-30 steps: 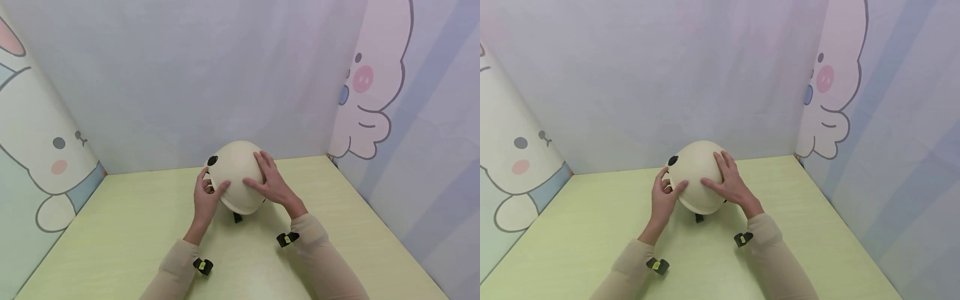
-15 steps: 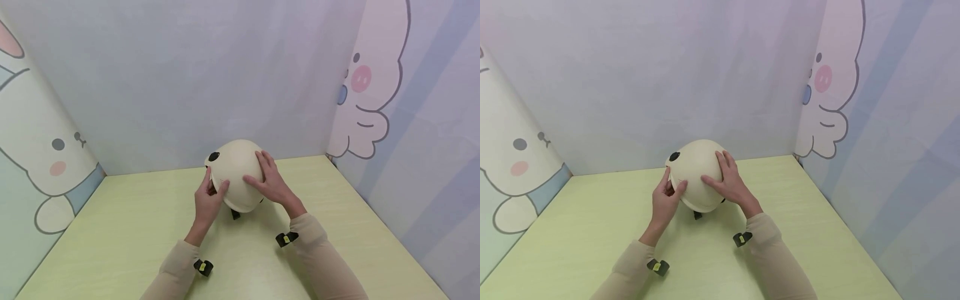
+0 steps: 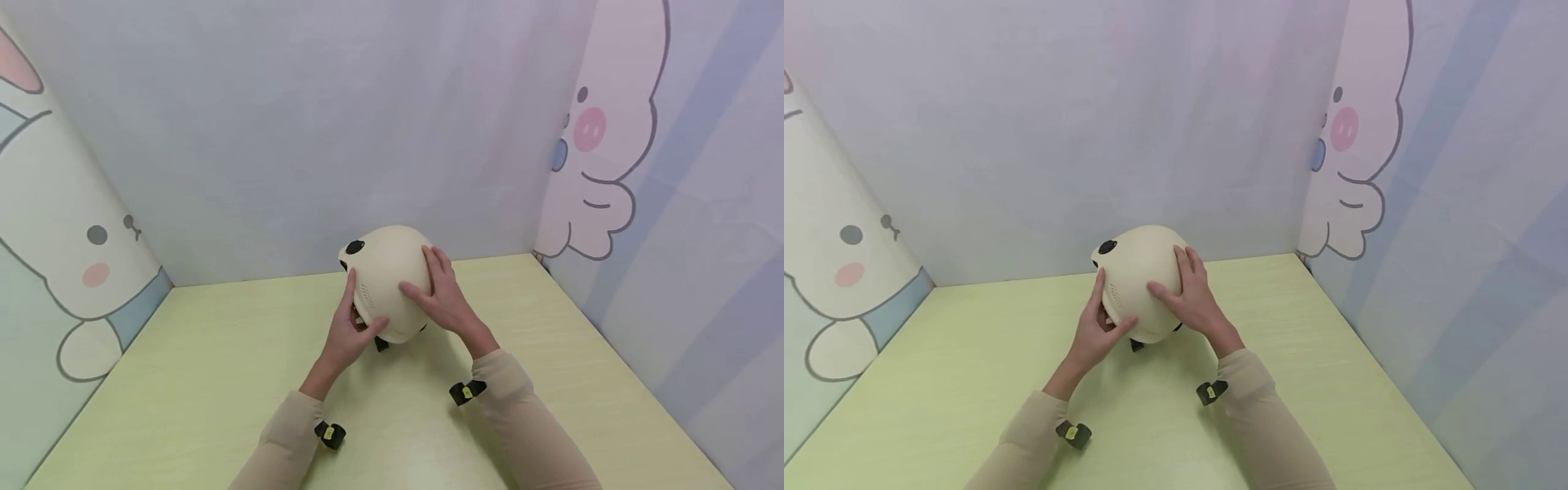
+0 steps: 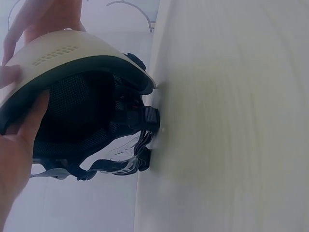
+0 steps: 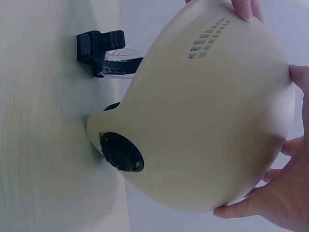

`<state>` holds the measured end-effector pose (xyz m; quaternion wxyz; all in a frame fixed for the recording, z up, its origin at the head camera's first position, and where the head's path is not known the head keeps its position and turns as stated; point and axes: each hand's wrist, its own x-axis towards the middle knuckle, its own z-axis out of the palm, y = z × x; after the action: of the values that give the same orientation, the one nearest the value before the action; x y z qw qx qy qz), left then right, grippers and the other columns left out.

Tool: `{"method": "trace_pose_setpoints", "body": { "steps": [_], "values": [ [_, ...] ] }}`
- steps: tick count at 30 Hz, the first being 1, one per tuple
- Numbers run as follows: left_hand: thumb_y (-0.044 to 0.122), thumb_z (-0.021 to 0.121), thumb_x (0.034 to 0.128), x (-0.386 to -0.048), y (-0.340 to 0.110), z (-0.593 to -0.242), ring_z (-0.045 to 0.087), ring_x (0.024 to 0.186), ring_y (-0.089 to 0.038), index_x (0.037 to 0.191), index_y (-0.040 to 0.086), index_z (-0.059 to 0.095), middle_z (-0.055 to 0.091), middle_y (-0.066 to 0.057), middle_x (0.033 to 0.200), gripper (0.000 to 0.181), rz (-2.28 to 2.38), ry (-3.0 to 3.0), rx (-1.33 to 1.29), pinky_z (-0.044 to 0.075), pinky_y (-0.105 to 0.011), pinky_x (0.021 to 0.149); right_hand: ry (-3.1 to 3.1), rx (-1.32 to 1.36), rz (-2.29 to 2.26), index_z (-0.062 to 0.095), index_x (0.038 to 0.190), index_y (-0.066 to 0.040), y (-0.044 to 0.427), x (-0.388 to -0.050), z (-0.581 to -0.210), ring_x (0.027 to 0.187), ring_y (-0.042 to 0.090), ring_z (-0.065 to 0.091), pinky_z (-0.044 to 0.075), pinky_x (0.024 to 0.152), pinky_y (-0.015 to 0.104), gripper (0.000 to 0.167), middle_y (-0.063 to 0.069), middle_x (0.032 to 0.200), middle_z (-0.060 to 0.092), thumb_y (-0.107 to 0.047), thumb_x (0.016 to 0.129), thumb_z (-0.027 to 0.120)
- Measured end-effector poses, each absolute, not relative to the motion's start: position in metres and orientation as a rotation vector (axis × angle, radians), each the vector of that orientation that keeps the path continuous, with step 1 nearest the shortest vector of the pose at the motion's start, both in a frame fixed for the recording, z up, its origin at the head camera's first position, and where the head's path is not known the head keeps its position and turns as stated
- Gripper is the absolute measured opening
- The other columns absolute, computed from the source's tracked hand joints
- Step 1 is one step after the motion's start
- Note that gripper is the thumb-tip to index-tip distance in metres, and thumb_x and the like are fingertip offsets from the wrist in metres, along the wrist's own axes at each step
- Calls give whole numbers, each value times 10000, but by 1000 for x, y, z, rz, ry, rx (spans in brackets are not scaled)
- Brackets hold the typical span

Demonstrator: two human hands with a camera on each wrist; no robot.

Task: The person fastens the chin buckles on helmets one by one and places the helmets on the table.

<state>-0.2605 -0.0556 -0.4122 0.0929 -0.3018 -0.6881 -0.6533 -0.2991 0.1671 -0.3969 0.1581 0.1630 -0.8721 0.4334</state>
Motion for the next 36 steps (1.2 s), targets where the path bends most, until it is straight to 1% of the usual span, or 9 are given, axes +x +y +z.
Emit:
{"method": "trace_pose_setpoints", "body": {
  "steps": [2,4,10,13,18,23,27,31,36],
  "values": [
    [-119,674,887,-261,-55,-413,467,1267,-511,1597,30,1,123,-264,1611,990,-1962,-2034,-922,539,-422,875,-2488,454,1238,171,1613,-164,167,-299,-397,1436,419,260,384,1024,649,919,131,1639,99,-554,920,631],
    [-115,668,896,-262,-55,-414,490,1246,-509,1598,26,34,134,-269,1608,956,-1938,-2035,-921,542,-411,869,-2480,444,1237,173,1611,-159,167,-299,-397,1429,423,269,389,1019,649,922,140,1635,104,-567,919,624],
    [-107,678,893,-260,-53,-418,639,1038,-480,1563,-45,191,426,-363,1417,831,-1828,-2035,-860,577,-342,796,-2474,408,1235,184,1607,-159,166,-300,-399,1421,426,277,386,1027,640,914,147,1630,105,-588,919,607],
    [-103,683,891,-260,-53,-418,650,1025,-466,1560,-43,211,484,-369,1353,820,-1829,-2034,-836,578,-333,792,-2477,398,1233,182,1607,-162,166,-300,-399,1421,423,274,379,1033,639,909,142,1631,105,-585,921,603],
    [-92,682,897,-260,-51,-418,644,1058,-444,1569,-16,213,486,-349,1369,823,-1857,-2041,-811,572,-306,806,-2483,404,1214,167,1610,-148,166,-300,-398,1425,424,264,365,1043,642,916,147,1631,100,-584,927,596],
    [-101,667,905,-261,-49,-419,638,1048,-454,1568,-20,212,415,-338,1451,809,-1874,-2011,-825,576,-286,770,-2490,397,1216,150,1613,-150,167,-298,-397,1427,424,262,365,1044,641,925,147,1635,83,-592,928,587],
    [-97,699,882,-261,-47,-420,639,1025,-479,1579,-12,184,369,-345,1472,870,-1882,-2015,-828,586,-311,747,-2495,391,1212,134,1615,-152,166,-299,-397,1427,431,263,368,1042,640,932,163,1637,66,-595,930,584],
    [-100,729,854,-262,-47,-421,622,1060,-487,1595,24,152,334,-330,1490,947,-1883,-2053,-818,584,-350,774,-2491,389,1202,135,1614,-143,165,-300,-398,1423,436,270,364,1046,640,929,168,1635,67,-588,934,585],
    [-102,707,873,-265,-49,-426,589,1131,-486,1600,46,148,332,-321,1504,929,-1891,-2076,-822,573,-369,813,-2495,389,1200,132,1614,-138,162,-301,-399,1423,439,268,364,1042,646,925,163,1636,65,-582,939,582]
  ]
}}
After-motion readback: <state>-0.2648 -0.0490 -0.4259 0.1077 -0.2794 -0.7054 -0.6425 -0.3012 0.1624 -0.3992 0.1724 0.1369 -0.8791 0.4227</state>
